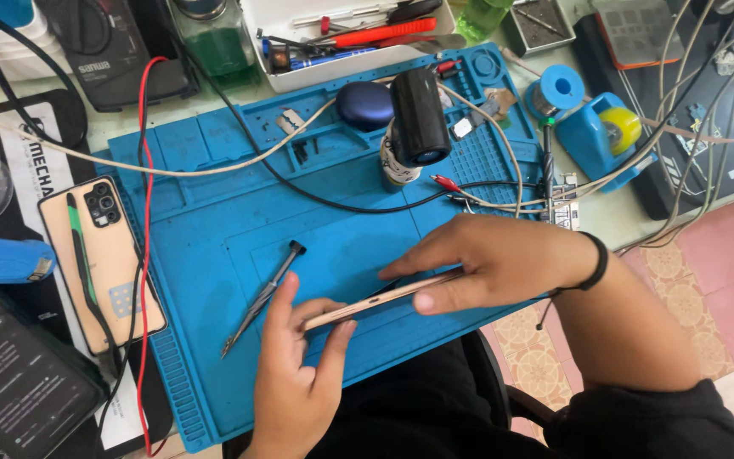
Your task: The person removes the camera module from a disassembled smartphone, places it aside, and uses a screwdriver to adjust internal components. They then use a prying tool to separate the phone's frame from the back panel and continue working on the internal assembly.
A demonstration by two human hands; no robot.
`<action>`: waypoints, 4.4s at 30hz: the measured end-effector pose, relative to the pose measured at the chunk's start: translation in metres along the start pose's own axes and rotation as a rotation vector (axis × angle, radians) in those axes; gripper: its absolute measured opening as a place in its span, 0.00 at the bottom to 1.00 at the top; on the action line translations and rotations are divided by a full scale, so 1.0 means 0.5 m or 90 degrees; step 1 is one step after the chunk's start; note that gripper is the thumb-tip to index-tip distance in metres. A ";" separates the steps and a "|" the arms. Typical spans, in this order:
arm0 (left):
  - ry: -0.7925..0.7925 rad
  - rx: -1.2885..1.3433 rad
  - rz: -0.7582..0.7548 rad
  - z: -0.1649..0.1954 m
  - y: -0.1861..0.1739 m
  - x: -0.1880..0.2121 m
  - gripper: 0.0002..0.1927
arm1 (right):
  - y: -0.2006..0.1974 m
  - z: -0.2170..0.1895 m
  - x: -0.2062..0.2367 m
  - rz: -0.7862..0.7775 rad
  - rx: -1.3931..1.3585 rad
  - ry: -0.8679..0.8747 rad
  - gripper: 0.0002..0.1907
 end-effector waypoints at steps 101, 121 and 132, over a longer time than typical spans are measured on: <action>0.160 -0.145 -0.155 0.001 -0.032 -0.024 0.22 | 0.181 -0.011 0.054 0.629 -0.153 -0.074 0.15; 0.121 -0.139 -0.073 0.030 -0.026 -0.039 0.17 | 0.141 0.017 0.039 0.538 -0.187 -0.075 0.14; 0.103 -0.164 -0.072 0.029 -0.024 -0.034 0.15 | 0.133 0.015 0.034 0.518 -0.173 -0.086 0.14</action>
Point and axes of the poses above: each hand's wrist, its own x-axis away from the middle knuckle, its own y-axis out of the palm, z = x × y, the point moved 5 cm from there along -x, towards the middle knuckle, and after that the axes turned 1 degree about -x, right-handed, at the moved point
